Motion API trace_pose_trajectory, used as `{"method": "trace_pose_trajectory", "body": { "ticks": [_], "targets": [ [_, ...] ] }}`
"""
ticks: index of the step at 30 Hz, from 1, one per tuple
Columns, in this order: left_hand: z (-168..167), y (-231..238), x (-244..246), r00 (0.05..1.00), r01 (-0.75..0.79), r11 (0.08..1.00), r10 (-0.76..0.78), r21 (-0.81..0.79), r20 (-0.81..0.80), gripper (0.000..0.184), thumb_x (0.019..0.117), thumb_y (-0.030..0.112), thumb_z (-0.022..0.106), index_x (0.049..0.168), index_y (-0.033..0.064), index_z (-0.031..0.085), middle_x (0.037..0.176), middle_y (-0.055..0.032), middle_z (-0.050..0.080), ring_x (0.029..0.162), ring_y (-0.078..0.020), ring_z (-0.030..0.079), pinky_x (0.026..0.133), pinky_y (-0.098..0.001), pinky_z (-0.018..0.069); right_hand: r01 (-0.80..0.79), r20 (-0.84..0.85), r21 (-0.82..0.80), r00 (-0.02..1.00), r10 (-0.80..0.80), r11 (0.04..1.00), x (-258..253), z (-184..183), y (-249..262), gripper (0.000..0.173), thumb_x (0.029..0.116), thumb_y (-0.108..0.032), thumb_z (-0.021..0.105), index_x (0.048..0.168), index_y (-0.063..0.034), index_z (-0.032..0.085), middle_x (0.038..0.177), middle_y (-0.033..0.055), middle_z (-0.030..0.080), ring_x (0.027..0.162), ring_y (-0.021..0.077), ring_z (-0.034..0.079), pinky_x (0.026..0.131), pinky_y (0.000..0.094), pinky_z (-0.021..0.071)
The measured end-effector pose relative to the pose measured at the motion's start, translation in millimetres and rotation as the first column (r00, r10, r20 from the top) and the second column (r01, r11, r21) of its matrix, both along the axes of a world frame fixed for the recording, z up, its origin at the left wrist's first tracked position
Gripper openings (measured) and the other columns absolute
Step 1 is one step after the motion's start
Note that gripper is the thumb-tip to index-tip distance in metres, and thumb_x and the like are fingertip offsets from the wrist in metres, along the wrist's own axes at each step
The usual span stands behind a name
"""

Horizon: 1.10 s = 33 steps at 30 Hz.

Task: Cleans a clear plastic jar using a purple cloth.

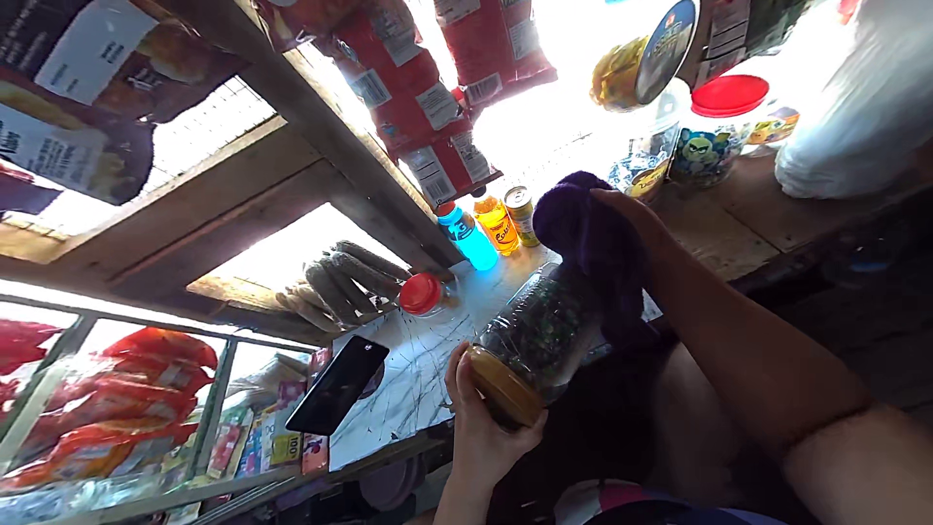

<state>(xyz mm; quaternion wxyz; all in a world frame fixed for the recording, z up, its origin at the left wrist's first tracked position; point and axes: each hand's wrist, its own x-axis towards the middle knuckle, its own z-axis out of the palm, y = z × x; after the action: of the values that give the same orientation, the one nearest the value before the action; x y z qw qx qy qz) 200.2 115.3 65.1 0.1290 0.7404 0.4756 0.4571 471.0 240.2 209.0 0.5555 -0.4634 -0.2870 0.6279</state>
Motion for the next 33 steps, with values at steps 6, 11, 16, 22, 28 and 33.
{"method": "trace_pose_trajectory", "body": {
  "ticks": [6, 11, 16, 22, 28, 33],
  "targets": [
    [0, 5, -2, 1.0, -0.005, 1.0, 0.005, -0.022, 0.024, 0.128, 0.0627, 0.058, 0.089, 0.158, 0.0091, 0.017, 0.156, -0.0258, 0.03, 0.141, -0.0209, 0.043, 0.11, -0.0313, 0.0445, -0.19, 0.047, 0.443, 0.981, 0.189, 0.876, 23, -57, 14, 0.034, 0.1017, -0.016, 0.047, 0.136, -0.0154, 0.052, 0.105, -0.0074, 0.07, 0.092, 0.0009, 0.068, 0.082, 0.0224, 0.0594],
    [0, 7, -3, 1.0, 0.017, 1.0, -0.017, -0.015, 0.007, 0.126, 0.0639, 0.06, 0.087, 0.157, 0.0105, 0.018, 0.157, -0.0239, 0.03, 0.143, -0.0218, 0.04, 0.113, -0.0333, 0.0416, -0.415, 0.2, 0.388, 0.91, 0.364, 0.823, 32, -64, 23, 0.034, 0.1013, -0.015, 0.054, 0.135, -0.0149, 0.056, 0.108, -0.0025, 0.072, 0.094, 0.0055, 0.069, 0.084, 0.0271, 0.0599],
    [0, 10, -4, 0.999, 0.041, 0.999, -0.04, -0.022, 0.025, 0.126, 0.0654, 0.057, 0.088, 0.158, 0.0115, 0.015, 0.158, -0.0227, 0.029, 0.143, -0.0205, 0.04, 0.113, -0.0324, 0.0411, -0.784, 0.477, 0.22, 0.606, 0.637, 0.581, 35, -75, 25, 0.071, 0.0959, -0.013, 0.065, 0.159, -0.0184, 0.033, 0.145, 0.0081, 0.055, 0.122, 0.012, 0.06, 0.102, 0.0337, 0.052],
    [-1, 9, -5, 0.998, 0.056, 0.998, -0.055, -0.032, 0.032, 0.126, 0.0649, 0.057, 0.087, 0.158, 0.0166, 0.013, 0.158, -0.021, 0.027, 0.141, -0.0185, 0.041, 0.11, -0.0297, 0.0438, -0.882, 0.571, 0.165, 0.451, 0.686, 0.442, 38, -88, 29, 0.118, 0.0711, -0.016, 0.085, 0.163, -0.0271, 0.013, 0.15, 0.0111, 0.049, 0.127, 0.0187, 0.058, 0.101, 0.0402, 0.0529],
    [-1, 9, -4, 0.998, 0.064, 0.998, -0.063, -0.012, 0.021, 0.125, 0.0634, 0.056, 0.089, 0.158, 0.0223, 0.015, 0.16, -0.0188, 0.026, 0.143, -0.0194, 0.04, 0.112, -0.032, 0.0427, -0.815, 0.541, 0.163, 0.546, 0.64, 0.557, 32, -80, 26, 0.091, 0.0734, -0.006, 0.082, 0.153, -0.0186, 0.038, 0.133, 0.0101, 0.062, 0.114, 0.0166, 0.064, 0.095, 0.0382, 0.0551],
    [-3, 8, 1, 0.998, 0.054, 0.999, -0.054, 0.004, 0.023, 0.124, 0.0653, 0.058, 0.087, 0.158, 0.0219, 0.013, 0.161, -0.0187, 0.025, 0.144, -0.0188, 0.038, 0.114, -0.0323, 0.0406, -0.751, 0.48, 0.135, 0.621, 0.62, 0.647, 23, -75, 30, 0.07, 0.0827, -0.001, 0.076, 0.146, -0.0107, 0.046, 0.125, 0.0097, 0.065, 0.108, 0.0118, 0.065, 0.094, 0.0312, 0.055]
  ]
}}
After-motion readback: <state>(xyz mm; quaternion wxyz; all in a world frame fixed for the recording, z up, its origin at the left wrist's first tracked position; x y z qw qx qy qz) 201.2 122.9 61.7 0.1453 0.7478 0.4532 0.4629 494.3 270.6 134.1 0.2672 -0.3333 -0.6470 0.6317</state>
